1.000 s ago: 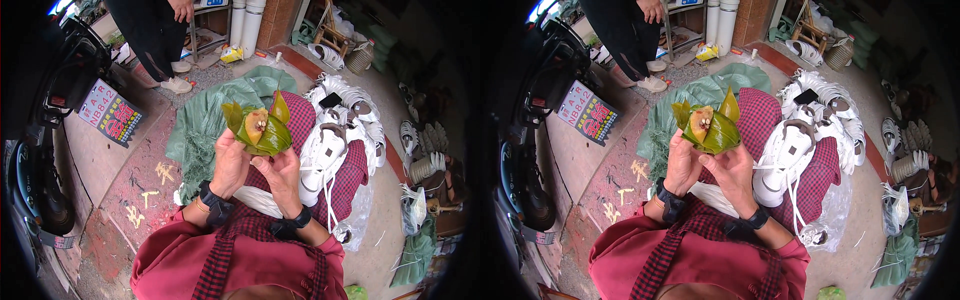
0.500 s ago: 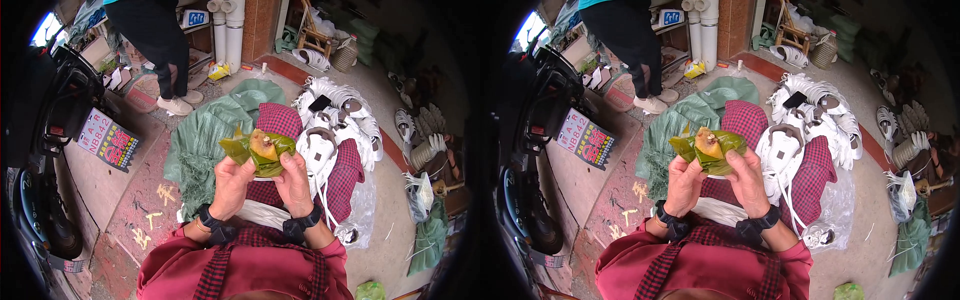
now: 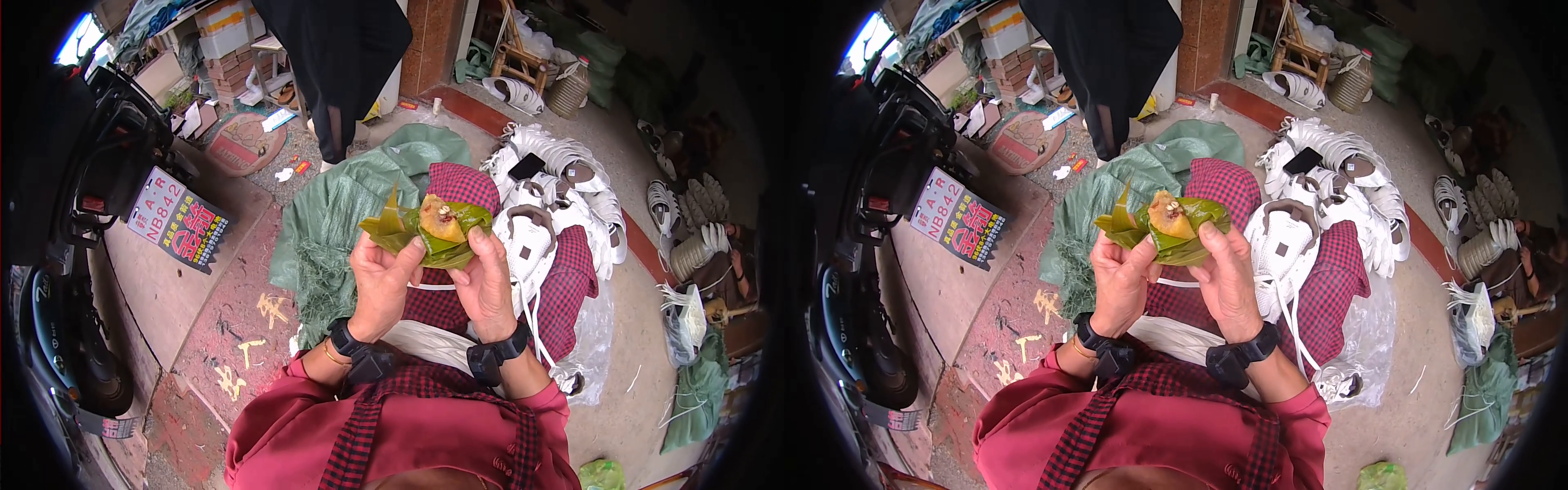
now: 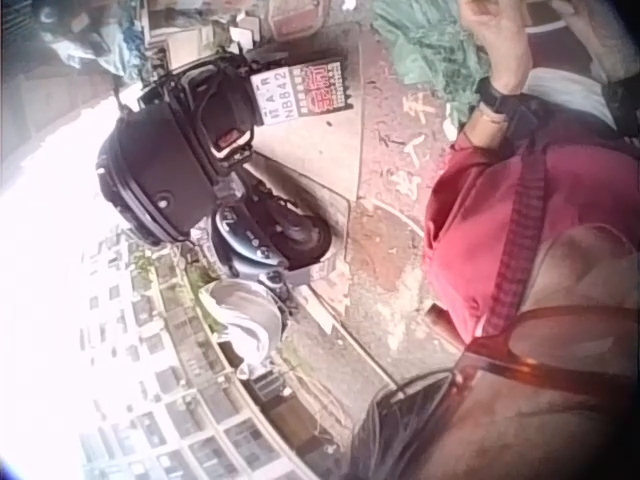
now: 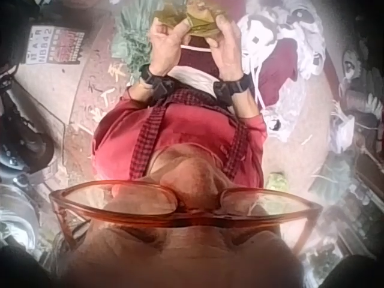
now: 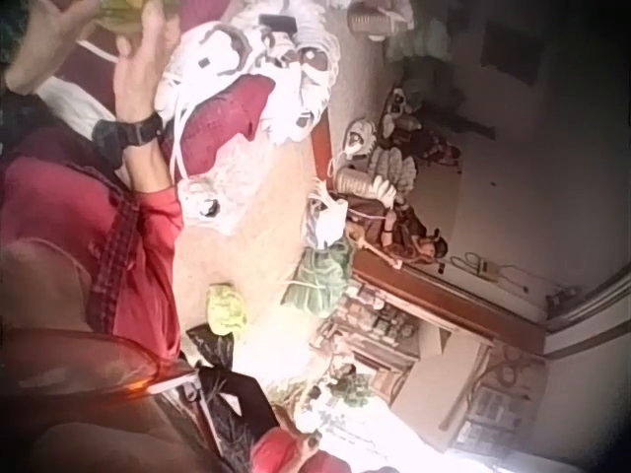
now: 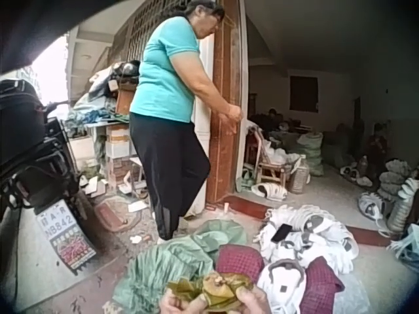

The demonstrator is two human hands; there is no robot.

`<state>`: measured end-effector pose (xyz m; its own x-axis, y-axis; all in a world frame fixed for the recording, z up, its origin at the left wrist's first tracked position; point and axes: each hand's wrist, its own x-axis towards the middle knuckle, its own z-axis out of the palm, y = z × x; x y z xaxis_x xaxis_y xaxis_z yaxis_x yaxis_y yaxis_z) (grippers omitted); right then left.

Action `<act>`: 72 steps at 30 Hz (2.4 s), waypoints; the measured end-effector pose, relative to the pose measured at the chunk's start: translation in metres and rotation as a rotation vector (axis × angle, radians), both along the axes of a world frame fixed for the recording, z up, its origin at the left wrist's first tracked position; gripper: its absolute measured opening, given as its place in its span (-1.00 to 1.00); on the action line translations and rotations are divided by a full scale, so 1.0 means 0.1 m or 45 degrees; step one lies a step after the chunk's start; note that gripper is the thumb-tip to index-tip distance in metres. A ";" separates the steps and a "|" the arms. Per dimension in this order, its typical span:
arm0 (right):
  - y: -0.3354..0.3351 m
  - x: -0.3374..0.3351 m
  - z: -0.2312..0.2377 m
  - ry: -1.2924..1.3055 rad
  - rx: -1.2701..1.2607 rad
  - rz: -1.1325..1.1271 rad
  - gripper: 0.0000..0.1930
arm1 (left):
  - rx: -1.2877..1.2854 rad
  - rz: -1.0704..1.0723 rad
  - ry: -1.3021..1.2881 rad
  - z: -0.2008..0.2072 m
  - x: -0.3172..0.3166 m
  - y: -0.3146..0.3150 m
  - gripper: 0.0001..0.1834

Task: Threading laces into a white sneaker.

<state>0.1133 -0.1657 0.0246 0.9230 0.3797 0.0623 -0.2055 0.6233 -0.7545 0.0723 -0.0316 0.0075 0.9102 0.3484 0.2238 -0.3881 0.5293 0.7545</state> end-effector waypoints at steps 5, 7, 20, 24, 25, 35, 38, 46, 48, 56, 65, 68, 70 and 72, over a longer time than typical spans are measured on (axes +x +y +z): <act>-0.02 0.06 -0.04 -0.002 -0.024 -0.047 -0.70 | -0.165 -0.155 0.073 0.01 -0.02 0.01 -0.65; -0.02 0.03 0.01 0.005 -0.022 -0.077 -0.70 | -0.193 -0.278 0.037 -0.06 -0.08 0.08 -0.61; -0.01 0.03 -0.03 -0.022 0.038 -0.013 -0.73 | -0.755 -0.618 -0.101 -0.07 -0.19 0.17 -0.58; 0.00 0.03 -0.02 -0.057 -0.051 -0.093 -0.71 | -0.399 -0.324 -0.003 -0.06 -0.18 0.17 -0.63; 0.00 0.04 -0.02 -0.071 -0.099 -0.116 -0.70 | -0.389 -0.324 -0.001 -0.06 -0.16 0.16 -0.63; 0.06 0.04 -0.18 -0.111 -0.094 -0.127 -0.77 | 0.936 0.778 -0.180 -0.05 -0.04 0.06 -0.57; 0.14 0.00 -0.15 -0.032 -0.009 -0.142 -0.77 | 1.150 0.845 -0.280 -0.06 -0.07 0.06 -0.50; 0.17 -0.05 -0.16 -0.102 -0.179 -0.191 -0.78 | 1.348 0.695 -0.398 0.06 -0.17 0.00 -0.50; 0.17 -0.07 -0.16 -0.111 -0.158 -0.162 -0.79 | 1.384 0.685 -0.402 0.03 -0.18 0.01 -0.52; 0.09 -0.06 -0.16 -0.232 -0.073 -0.137 -0.78 | 1.466 0.817 -0.700 0.02 -0.08 0.00 -0.46; -0.14 -0.03 -0.08 -0.471 -0.245 -0.164 -0.64 | 0.817 0.527 -0.501 -0.11 -0.11 -0.14 -0.27; -0.20 -0.04 -0.09 -0.505 -0.107 0.010 -0.35 | 0.624 0.442 -0.464 -0.08 -0.07 -0.14 -0.29; -0.19 -0.05 -0.10 -0.556 -0.092 -0.004 -0.30 | 0.847 0.540 -0.698 -0.06 -0.01 -0.11 -0.32; -0.13 -0.11 -0.01 -0.541 -0.083 -0.038 -0.23 | 0.846 0.603 -0.720 -0.10 0.03 -0.13 -0.36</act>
